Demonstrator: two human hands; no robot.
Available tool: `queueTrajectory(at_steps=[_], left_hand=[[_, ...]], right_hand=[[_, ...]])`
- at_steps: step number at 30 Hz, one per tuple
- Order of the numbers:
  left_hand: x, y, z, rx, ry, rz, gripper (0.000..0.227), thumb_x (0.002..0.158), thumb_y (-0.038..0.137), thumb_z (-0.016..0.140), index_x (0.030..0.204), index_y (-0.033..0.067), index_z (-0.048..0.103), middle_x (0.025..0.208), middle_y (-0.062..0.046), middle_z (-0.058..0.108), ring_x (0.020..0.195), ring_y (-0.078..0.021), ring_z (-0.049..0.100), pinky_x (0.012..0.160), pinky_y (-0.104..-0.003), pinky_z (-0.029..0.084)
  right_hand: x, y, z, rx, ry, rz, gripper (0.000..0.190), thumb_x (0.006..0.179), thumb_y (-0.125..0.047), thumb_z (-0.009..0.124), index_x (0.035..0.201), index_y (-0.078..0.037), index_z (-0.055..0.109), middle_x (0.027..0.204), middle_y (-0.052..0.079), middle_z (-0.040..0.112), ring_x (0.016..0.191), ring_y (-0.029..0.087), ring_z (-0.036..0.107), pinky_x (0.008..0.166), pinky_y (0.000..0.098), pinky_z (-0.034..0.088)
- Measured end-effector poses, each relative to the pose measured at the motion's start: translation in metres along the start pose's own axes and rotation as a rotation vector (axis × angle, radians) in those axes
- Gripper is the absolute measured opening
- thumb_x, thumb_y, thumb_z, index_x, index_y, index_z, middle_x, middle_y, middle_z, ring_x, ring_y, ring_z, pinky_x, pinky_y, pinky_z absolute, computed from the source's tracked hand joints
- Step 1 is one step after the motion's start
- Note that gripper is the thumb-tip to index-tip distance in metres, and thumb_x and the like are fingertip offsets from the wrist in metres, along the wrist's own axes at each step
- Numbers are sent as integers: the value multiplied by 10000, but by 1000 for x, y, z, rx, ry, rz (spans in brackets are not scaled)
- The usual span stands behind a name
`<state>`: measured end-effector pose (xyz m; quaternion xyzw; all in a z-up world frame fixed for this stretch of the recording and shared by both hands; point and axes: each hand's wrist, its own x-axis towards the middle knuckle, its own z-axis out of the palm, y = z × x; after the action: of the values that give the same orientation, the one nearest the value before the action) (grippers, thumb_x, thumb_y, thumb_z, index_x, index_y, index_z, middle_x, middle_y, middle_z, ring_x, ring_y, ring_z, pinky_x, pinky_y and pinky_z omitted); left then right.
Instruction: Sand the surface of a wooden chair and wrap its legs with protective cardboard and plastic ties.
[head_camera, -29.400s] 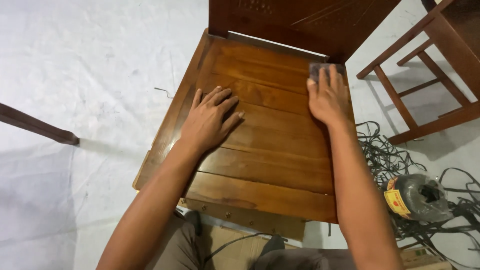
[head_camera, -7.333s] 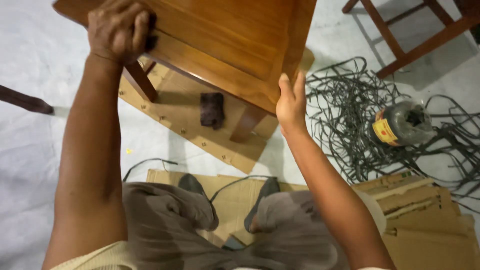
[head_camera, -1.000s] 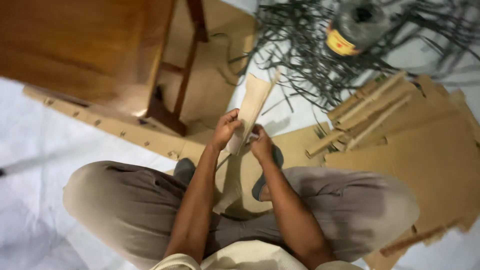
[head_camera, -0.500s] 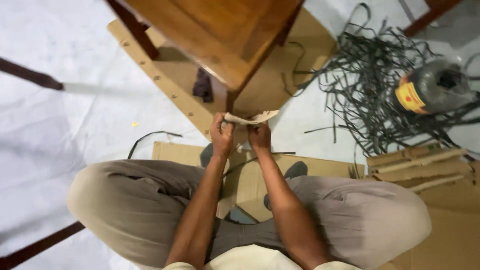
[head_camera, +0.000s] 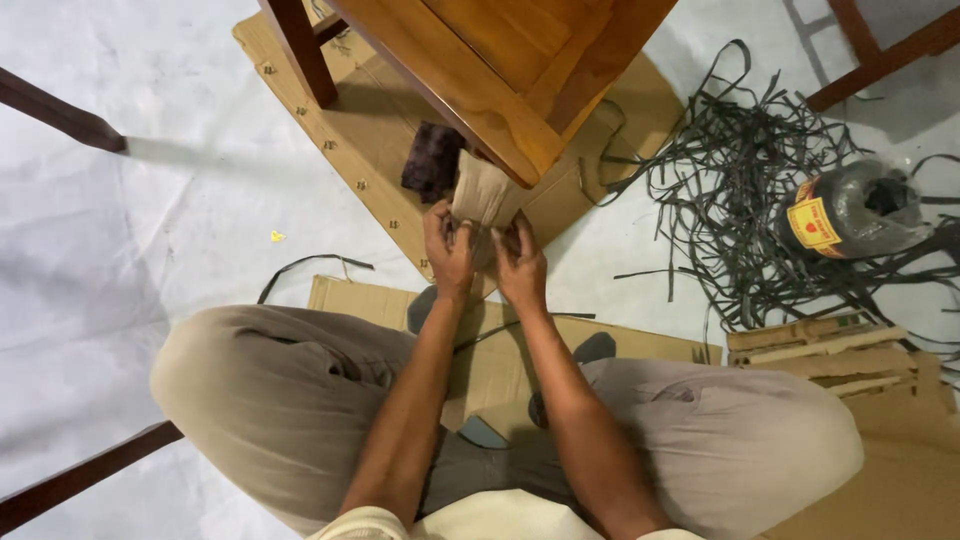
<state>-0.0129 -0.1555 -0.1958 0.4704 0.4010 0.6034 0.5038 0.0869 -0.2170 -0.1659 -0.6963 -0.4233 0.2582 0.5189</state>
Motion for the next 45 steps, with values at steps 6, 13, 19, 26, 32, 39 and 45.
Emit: queueTrajectory(at_steps=[6,13,19,26,32,39,45], left_hand=[[3,1,4,-172,-14,-63,366,983,0,587,1342,5,517,1277,-112,582,1199,-207,583,1042,-326,485],[-3,0,2,-43,-29,-33,483,1008,18,539,1483,-11,453,1481,-170,514,1401,-280,496,1184,-374,389],[-26,-43,-8,155,110,-120,519,991,57,482,1503,-16,443,1525,-187,489,1376,-285,497,1136,-374,397],[-81,-176,-30,445,144,-442,400,951,229,639,1280,3,623,1132,-171,707,1037,-273,680,922,-352,527],[-114,-152,-14,569,-232,-361,352,943,266,612,1193,34,701,1040,-169,752,972,-298,720,875,-378,550],[-120,-103,3,670,-520,-314,320,932,260,642,1157,45,716,1044,-177,758,953,-315,734,853,-409,565],[-124,-106,-7,664,-604,-323,285,937,236,641,1138,48,714,1029,-158,766,917,-289,750,832,-397,582]], right_hand=[[8,-2,1,-18,58,-202,534,1081,-207,639,1552,-33,457,1507,201,582,1357,310,625,1052,362,538],[-2,21,1,16,-40,-138,572,1006,-47,569,1558,-61,419,1560,190,504,1319,290,621,1017,346,547],[-7,46,-5,-30,-14,-60,497,1043,-136,616,1518,-89,480,1457,183,610,1260,277,673,989,351,557],[-23,114,-38,-56,46,360,402,982,-294,636,1321,-78,631,1285,179,732,1179,292,717,973,378,560],[-29,291,-100,-651,204,398,669,968,-475,666,1473,-68,501,1526,251,512,1464,380,429,1222,467,359],[-16,143,-156,-624,22,783,766,901,-522,614,1588,-285,369,1658,293,140,1527,457,193,1205,500,281],[-16,232,-145,-748,-27,784,740,1014,-494,468,1610,-104,269,1670,255,109,1472,527,207,1188,558,255]])
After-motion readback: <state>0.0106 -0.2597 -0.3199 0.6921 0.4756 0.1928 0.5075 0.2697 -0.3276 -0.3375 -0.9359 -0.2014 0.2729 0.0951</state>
